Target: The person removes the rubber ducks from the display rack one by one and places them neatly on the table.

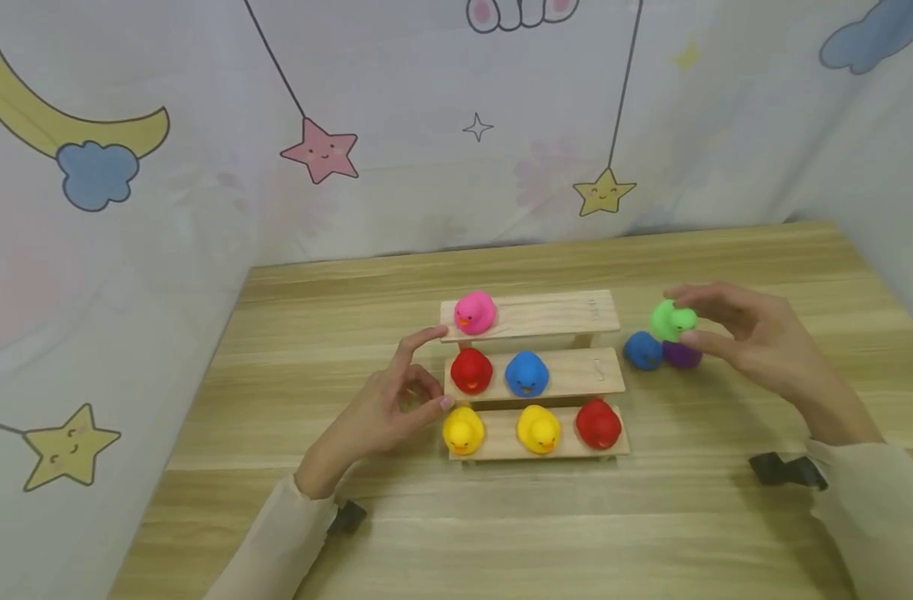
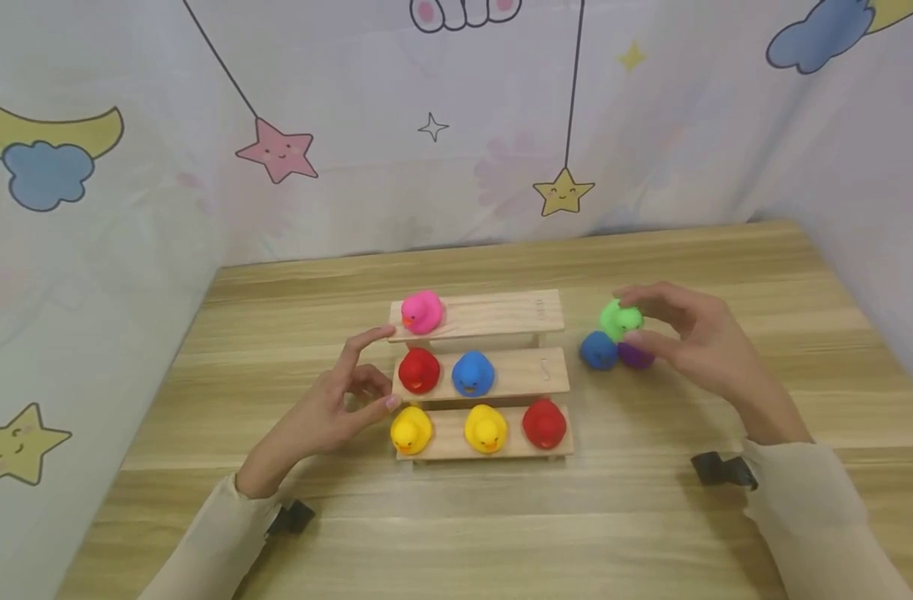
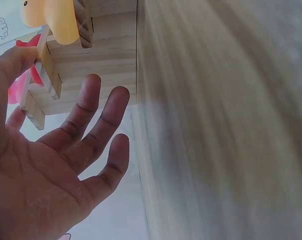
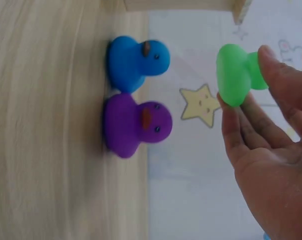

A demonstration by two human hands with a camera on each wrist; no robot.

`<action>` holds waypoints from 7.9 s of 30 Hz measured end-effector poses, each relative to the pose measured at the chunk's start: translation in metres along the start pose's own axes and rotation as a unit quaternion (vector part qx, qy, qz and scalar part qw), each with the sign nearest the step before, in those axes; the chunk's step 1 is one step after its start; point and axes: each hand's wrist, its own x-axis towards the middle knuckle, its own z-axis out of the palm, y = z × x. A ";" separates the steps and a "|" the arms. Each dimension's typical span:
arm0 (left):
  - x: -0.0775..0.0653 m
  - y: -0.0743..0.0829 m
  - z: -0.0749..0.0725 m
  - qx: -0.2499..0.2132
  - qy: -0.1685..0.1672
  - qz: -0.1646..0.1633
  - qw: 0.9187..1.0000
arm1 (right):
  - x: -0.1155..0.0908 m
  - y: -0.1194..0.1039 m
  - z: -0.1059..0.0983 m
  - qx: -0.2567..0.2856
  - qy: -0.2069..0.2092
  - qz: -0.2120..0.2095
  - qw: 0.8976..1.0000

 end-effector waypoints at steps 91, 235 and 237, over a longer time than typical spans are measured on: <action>0.006 -0.004 0.005 -0.020 -0.008 0.034 0.999 | 0.019 -0.030 -0.031 -0.073 -0.021 0.083 0.994; 0.002 -0.001 0.001 0.011 -0.001 0.009 1.000 | -0.014 -0.021 0.012 0.064 -0.020 0.006 0.998; 0.003 -0.002 0.001 0.012 0.000 0.009 1.000 | -0.021 -0.017 0.014 0.041 -0.019 0.010 0.999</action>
